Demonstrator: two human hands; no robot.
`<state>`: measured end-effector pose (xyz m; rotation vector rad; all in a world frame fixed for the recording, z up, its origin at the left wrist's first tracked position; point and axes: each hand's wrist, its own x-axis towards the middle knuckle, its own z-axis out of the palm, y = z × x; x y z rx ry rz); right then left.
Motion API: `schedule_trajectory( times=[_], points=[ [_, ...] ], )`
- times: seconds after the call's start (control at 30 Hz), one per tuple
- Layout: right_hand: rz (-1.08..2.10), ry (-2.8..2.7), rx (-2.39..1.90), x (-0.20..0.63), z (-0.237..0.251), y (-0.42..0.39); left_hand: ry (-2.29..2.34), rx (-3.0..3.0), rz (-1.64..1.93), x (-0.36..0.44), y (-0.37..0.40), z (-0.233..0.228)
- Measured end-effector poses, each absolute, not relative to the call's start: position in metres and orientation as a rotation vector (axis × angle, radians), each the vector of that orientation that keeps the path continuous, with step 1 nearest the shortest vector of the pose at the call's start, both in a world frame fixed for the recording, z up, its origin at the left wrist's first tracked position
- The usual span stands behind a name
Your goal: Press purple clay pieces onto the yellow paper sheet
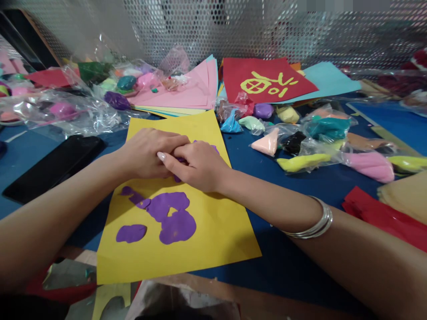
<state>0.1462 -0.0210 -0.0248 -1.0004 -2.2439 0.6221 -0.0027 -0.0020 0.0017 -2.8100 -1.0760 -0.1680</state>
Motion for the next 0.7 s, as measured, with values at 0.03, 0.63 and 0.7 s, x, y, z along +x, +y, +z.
schedule_trajectory(
  times=[0.03,0.63,0.7],
  points=[
    [0.62,-2.245,-1.002,0.1463,-0.0247,-0.021,-1.077,-2.81,-0.167,-0.0026,-0.002,0.0017],
    [0.611,-2.261,-0.997,0.1461,-0.0243,-0.0216,-1.076,-2.814,-0.139,-0.0018,-0.0029,0.0034],
    [0.612,-2.257,-0.994,0.146,-0.0243,-0.0217,-1.08,-2.811,-0.143,-0.0019,-0.0029,0.0034]
  ],
)
